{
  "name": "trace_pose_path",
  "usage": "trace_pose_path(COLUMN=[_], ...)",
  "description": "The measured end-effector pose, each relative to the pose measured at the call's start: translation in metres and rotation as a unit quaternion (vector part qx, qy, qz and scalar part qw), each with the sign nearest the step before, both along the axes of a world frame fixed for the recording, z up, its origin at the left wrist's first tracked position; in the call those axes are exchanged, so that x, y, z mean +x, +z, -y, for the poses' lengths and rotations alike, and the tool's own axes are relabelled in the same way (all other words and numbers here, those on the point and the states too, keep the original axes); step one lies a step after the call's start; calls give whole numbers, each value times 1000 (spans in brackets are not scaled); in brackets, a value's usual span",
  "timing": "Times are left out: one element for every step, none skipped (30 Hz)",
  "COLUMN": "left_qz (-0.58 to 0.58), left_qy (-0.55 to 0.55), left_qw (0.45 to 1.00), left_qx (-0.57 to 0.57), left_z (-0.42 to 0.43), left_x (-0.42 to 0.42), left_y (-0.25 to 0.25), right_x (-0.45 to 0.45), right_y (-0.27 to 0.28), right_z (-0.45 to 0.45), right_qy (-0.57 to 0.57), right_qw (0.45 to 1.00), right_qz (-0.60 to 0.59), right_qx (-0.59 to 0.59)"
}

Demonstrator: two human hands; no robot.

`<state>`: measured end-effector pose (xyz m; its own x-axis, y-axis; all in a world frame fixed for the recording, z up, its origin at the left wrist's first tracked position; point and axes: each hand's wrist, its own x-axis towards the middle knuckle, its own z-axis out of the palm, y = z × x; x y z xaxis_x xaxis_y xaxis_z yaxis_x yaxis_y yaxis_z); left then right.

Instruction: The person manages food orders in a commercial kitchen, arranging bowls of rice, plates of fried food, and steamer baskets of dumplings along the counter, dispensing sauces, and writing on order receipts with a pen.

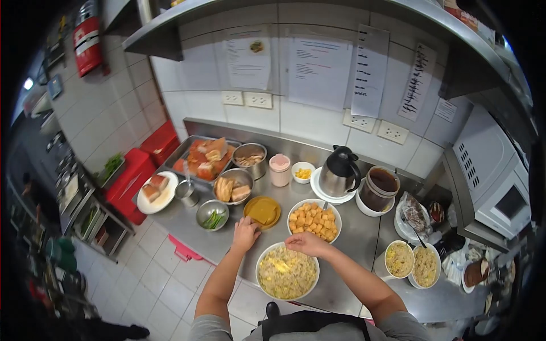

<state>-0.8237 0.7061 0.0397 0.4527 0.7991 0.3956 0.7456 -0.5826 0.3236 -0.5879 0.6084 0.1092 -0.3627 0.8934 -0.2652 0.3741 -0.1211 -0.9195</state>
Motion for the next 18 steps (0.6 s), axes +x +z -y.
trace_pose_path(left_qz=[-7, -15, 12, 34, 56, 79, 81, 83, 85, 78, 71, 65, 62, 75, 88, 101, 104, 134], left_qy=[-23, -46, -73, -86, -98, -110, -120, -137, -155, -183, -206, -224, -253, -266, -276, -285, -294, -277], left_qw=[1000, 999, 997, 996, 993, 990, 989, 986, 983, 979, 974, 970, 961, 956, 951, 945, 945, 948], left_qx=[2, 4, 11, 22, 34, 44, 41, 39, 36, 44, 53, 64, 89, 99, 110, 120, 103, 84], left_z=[-9, -16, -17, -19, -16, -11, -5, 2, 8, 14, 18, 20, 20, 21, 23, 25, 26, 31], left_x=[-2, -4, -5, -6, -6, -7, -9, -9, -4, 2, 7, 13, 23, 36, 50, 64, 77, 89], left_y=[-3, -3, 4, 12, 28, 45, 64, 85, 103, 118, 132, 143, 149, 153, 155, 158, 160, 166], right_x=[-2, -4, -6, -8, -8, -12, -18, -20, -21, -21, -16, -7, 1, 7, 16, 24, 33, 44], right_y=[-1, -2, -6, -9, -12, -10, -4, 3, 14, 27, 35, 36, 37, 39, 50, 63, 77, 87], right_z=[-5, -8, -12, -15, -18, -18, -17, -14, -12, -10, -7, -4, -2, -1, 4, 12, 21, 28], right_qy=[-30, -59, -96, -132, -168, -206, -245, -288, -285, -278, -266, -268, -264, -255, -263, -286, -308, -329], right_qw=[998, 994, 986, 974, 960, 942, 921, 895, 871, 844, 815, 804, 792, 780, 761, 752, 743, 733], right_qz=[-34, -69, -109, -148, -186, -224, -263, -303, -363, -422, -479, -507, -535, -562, -588, -592, -594, -596], right_qx=[-32, -64, -86, -106, -125, -141, -152, -158, -170, -180, -188, -159, -131, -104, -81, -56, -30, -5])
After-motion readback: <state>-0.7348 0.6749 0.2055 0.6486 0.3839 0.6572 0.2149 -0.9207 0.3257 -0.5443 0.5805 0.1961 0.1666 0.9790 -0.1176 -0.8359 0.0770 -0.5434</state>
